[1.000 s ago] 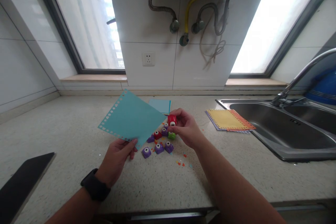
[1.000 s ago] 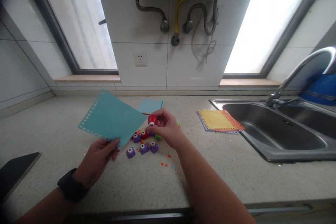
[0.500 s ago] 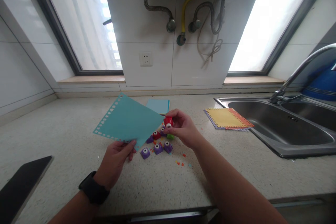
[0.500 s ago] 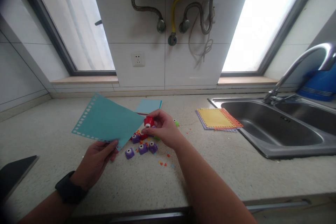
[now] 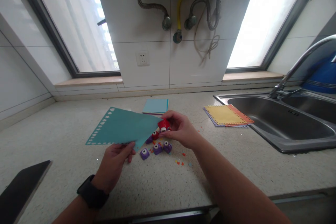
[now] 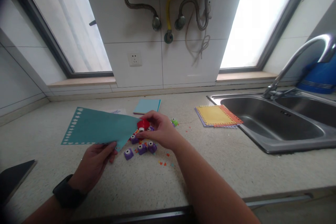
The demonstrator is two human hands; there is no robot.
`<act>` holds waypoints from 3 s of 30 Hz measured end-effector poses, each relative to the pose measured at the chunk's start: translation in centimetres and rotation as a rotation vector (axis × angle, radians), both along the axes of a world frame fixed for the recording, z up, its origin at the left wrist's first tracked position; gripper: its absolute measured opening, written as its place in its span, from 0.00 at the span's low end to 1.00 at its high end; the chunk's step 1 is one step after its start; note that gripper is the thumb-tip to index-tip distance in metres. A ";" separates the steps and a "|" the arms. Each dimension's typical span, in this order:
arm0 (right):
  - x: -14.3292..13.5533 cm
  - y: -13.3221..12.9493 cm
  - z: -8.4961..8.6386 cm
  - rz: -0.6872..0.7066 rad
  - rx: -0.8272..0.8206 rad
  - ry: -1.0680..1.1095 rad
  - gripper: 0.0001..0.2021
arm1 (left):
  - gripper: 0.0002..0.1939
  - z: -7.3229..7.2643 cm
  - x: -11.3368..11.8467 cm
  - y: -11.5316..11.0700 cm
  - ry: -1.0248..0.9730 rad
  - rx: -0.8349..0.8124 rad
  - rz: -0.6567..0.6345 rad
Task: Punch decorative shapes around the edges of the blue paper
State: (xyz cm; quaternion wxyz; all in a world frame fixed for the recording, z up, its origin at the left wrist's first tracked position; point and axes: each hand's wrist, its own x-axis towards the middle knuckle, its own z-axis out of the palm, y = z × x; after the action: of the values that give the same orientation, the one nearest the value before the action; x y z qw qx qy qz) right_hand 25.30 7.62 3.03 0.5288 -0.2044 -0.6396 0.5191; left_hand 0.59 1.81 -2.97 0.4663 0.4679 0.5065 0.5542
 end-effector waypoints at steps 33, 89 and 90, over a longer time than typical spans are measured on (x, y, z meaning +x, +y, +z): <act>-1.6 -0.4 -1.2 0.229 -0.367 -0.118 0.12 | 0.15 1.0 0.7 -0.3 0.108 0.003 -0.051; -5.4 -2.3 -3.2 0.262 -0.512 -0.152 0.15 | 0.15 0.9 0.2 -0.2 0.040 0.047 -0.175; -5.4 -2.3 -3.2 0.265 -0.510 -0.156 0.15 | 0.15 1.0 0.3 -0.2 0.041 0.048 -0.174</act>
State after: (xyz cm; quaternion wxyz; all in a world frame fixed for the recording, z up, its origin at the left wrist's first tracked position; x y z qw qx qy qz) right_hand 19.89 5.27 -0.16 0.3375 -0.2846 -0.5483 0.7102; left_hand 0.84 1.62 -2.02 0.4907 0.5323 0.4602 0.5139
